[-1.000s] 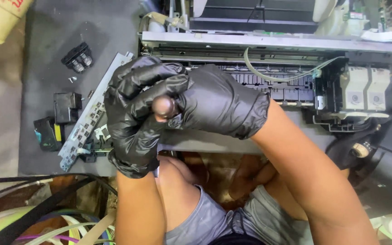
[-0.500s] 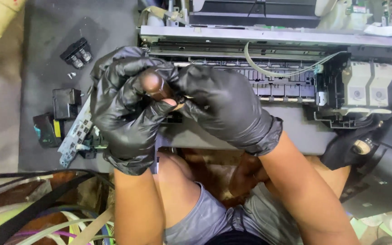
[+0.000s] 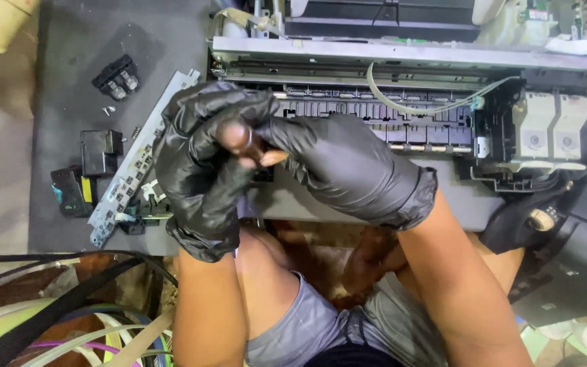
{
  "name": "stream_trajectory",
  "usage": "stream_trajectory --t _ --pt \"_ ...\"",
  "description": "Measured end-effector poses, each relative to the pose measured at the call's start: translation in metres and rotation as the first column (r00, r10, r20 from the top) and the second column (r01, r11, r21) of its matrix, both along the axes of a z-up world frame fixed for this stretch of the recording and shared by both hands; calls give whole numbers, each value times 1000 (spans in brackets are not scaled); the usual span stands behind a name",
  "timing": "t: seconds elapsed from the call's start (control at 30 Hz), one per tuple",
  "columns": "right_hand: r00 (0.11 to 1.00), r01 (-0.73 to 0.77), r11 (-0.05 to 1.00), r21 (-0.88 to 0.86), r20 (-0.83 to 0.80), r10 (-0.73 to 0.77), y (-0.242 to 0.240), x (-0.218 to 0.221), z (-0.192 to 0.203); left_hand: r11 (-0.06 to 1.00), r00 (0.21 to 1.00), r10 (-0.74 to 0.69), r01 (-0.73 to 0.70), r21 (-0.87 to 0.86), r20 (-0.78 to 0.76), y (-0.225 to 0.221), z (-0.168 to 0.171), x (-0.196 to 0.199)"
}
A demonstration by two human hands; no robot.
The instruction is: Disassembling a printer to remove internal base components using a screwdriver and manual manipulation.
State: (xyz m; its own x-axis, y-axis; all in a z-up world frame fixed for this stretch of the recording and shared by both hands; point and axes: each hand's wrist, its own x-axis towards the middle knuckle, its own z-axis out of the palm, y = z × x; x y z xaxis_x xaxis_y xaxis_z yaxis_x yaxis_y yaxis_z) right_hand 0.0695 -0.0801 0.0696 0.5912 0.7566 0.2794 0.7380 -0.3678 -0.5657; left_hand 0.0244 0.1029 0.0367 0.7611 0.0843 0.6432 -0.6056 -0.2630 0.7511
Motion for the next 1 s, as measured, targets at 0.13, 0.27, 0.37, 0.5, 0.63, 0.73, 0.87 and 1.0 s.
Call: stream_trajectory --t 0.13,0.27,0.37,0.5,0.63,0.73,0.87,1.0 --pt "998 32 998 -56 59 -28 -2 2 -2 998 999 -9 5 -70 -50 0 -2 0" --pt "998 54 992 111 -44 -49 -6 -3 -13 994 1000 21 -23 -108 -21 -2 -2 5" --pt "992 120 977 178 9 -124 -6 -3 -43 993 1000 13 -12 -121 8 -5 -2 5" --pt "995 78 969 235 -85 -60 0 -3 -25 956 993 -106 90 -278 -43 3 -8 3" --pt "990 140 977 162 -12 -140 -1 -6 -34 991 998 56 -53 -122 20 14 -5 9" --pt "968 141 874 464 -251 -23 0 -15 -36 913 979 138 -185 -364 -152 19 -10 7" --pt "778 532 500 684 -628 32 2 -31 -40 940 994 105 -101 -325 -4 31 -36 24" --pt "705 708 202 677 -695 -141 6 -42 -53 933 930 356 -349 83 -92 23 -12 11"
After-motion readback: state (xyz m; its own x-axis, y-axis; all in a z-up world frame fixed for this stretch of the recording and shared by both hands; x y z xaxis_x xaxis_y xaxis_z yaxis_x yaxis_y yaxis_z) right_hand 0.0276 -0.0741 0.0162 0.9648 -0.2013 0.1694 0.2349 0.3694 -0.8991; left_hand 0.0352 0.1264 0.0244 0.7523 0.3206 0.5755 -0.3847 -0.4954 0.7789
